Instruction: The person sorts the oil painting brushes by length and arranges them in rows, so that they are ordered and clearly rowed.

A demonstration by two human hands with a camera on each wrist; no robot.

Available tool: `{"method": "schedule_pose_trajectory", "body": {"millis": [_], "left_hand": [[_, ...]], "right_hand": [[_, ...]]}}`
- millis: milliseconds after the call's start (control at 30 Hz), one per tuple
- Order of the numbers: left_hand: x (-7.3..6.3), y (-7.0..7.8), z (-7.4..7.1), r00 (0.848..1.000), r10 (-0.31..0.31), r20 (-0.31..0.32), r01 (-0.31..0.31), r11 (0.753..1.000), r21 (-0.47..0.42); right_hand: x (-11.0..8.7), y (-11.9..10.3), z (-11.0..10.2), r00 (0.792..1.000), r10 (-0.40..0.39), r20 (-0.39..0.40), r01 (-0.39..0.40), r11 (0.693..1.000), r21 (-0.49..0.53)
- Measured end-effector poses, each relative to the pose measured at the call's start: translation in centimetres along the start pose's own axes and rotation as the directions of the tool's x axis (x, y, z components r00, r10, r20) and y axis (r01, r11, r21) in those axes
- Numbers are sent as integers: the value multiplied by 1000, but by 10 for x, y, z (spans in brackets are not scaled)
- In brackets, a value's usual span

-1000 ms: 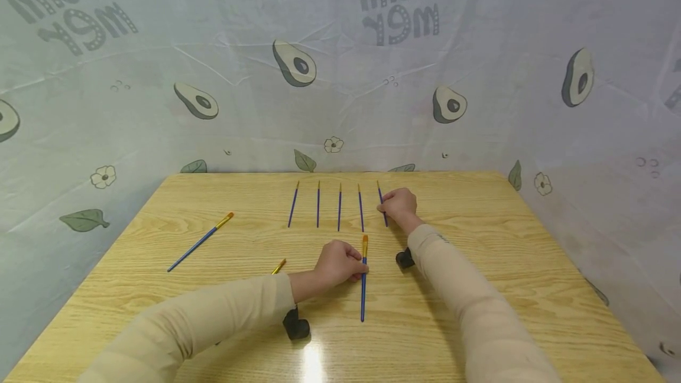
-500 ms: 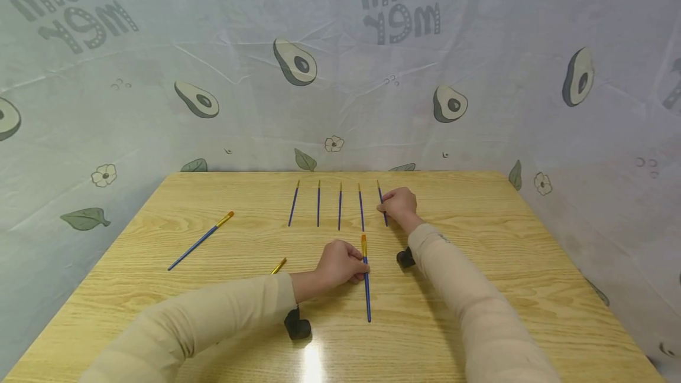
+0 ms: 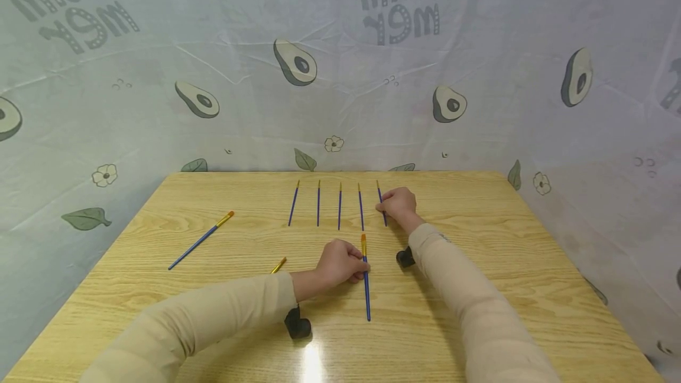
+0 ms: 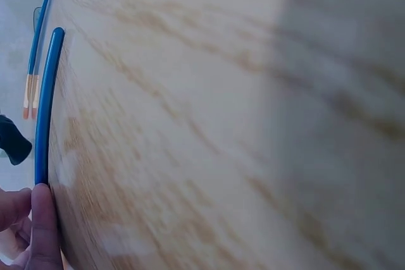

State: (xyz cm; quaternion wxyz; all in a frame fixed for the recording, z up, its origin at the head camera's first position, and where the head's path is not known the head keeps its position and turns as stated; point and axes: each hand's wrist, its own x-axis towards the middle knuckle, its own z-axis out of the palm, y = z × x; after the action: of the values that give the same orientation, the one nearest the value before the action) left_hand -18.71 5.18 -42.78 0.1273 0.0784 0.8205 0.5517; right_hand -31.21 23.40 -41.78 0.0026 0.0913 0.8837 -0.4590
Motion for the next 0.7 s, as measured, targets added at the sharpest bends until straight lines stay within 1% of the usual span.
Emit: {"method": "schedule_pose_trajectory", "body": {"millis": [167, 333, 467, 533, 633, 700], "left_hand": [[-1, -1, -2, 1000, 1, 11, -1, 1000, -17], [-2, -2, -10, 999, 18, 42, -15, 998, -68], [-5, -3, -19, 998, 17, 67, -10, 994, -106], [-7, -3, -25, 997, 20, 76, -11, 994, -108], [-11, -4, -37, 996, 21, 89, -11, 994, -112], [-14, -5, -47, 994, 38, 99, -29, 995, -95]], "right_hand": [[-1, -2, -3, 1000, 8, 3, -8, 1000, 21], [-2, -6, -9, 1000, 7, 27, -8, 999, 51], [-6, -8, -20, 996, -9, 87, 0, 995, 96], [-8, -9, -27, 992, -25, 126, 11, 994, 113], [-13, -9, -36, 983, -54, 175, 36, 994, 107], [-17, -9, -43, 977, -79, 198, 61, 994, 95]]}}
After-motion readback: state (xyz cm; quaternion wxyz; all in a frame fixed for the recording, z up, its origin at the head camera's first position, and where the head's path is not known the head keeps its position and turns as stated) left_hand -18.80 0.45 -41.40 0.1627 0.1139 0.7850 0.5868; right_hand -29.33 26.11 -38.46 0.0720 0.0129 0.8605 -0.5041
